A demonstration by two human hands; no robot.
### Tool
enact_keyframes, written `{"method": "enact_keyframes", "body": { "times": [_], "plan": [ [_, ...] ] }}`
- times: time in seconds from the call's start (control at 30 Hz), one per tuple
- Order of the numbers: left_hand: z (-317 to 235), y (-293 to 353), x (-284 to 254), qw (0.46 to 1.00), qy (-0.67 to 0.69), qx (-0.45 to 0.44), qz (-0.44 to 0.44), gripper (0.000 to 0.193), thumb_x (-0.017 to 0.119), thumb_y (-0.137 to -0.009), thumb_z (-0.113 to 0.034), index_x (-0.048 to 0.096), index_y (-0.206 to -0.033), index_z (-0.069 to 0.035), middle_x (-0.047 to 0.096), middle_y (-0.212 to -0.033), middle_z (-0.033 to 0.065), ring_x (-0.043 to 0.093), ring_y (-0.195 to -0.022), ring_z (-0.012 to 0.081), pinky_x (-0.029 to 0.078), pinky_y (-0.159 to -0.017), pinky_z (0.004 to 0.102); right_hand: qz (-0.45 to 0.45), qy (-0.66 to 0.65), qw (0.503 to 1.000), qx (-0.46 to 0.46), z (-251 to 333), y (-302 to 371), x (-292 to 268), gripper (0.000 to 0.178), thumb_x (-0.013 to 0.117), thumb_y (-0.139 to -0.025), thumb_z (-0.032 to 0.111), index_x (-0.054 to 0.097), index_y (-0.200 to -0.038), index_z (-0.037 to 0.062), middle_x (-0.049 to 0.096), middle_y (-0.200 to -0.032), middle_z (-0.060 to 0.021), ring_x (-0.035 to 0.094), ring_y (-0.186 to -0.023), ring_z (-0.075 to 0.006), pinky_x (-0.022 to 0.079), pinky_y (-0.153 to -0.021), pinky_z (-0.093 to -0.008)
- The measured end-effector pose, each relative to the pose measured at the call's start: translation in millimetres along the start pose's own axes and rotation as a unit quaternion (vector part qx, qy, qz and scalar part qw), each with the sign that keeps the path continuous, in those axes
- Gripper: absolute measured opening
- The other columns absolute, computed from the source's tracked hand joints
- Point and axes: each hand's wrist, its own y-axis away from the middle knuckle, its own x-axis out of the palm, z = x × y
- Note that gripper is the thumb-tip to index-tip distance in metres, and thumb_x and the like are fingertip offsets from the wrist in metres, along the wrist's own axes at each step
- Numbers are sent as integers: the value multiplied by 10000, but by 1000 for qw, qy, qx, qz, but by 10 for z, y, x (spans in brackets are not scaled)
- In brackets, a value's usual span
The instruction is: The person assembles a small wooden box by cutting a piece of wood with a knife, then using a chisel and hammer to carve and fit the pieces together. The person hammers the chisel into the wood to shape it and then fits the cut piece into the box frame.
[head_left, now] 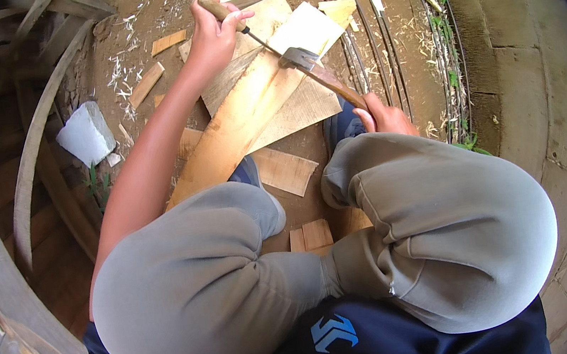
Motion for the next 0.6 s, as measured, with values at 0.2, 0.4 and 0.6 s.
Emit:
{"method": "enact_keyframes", "body": {
  "times": [0.2, 0.4, 0.6],
  "plan": [
    [-26, -21, -15, 999, -4, -5, 35, 276, 442, -1077, -70, 222, -1233, -14, 473, -1163, 128, 634, -1238, 331, 497, -1064, 389, -51, -67, 996, -15, -10, 76, 52, 229, 603, -1034, 261, 509, -1032, 53, 593, -704, -268, 595, -662, -506, 425, -565, -532],
    [-109, -18, -24, 998, -30, -38, 49, 234, 421, -1096, -143, 245, -1173, -8, 509, -1202, 145, 617, -1283, 279, 497, -1041, 342, -44, -109, 993, 27, -93, 116, 73, 244, 597, -1038, 284, 511, -1042, 56, 605, -707, -273, 603, -691, -517, 423, -583, -558],
    [-251, -78, 33, 995, -58, -52, 61, 285, 446, -1083, -160, 238, -1141, 26, 567, -1216, 164, 637, -1262, 260, 533, -967, 325, -33, -80, 996, 10, -49, 69, -15, 244, 588, -1043, 295, 507, -1033, 65, 607, -701, -275, 608, -686, -519, 419, -582, -575]
  ]
}}
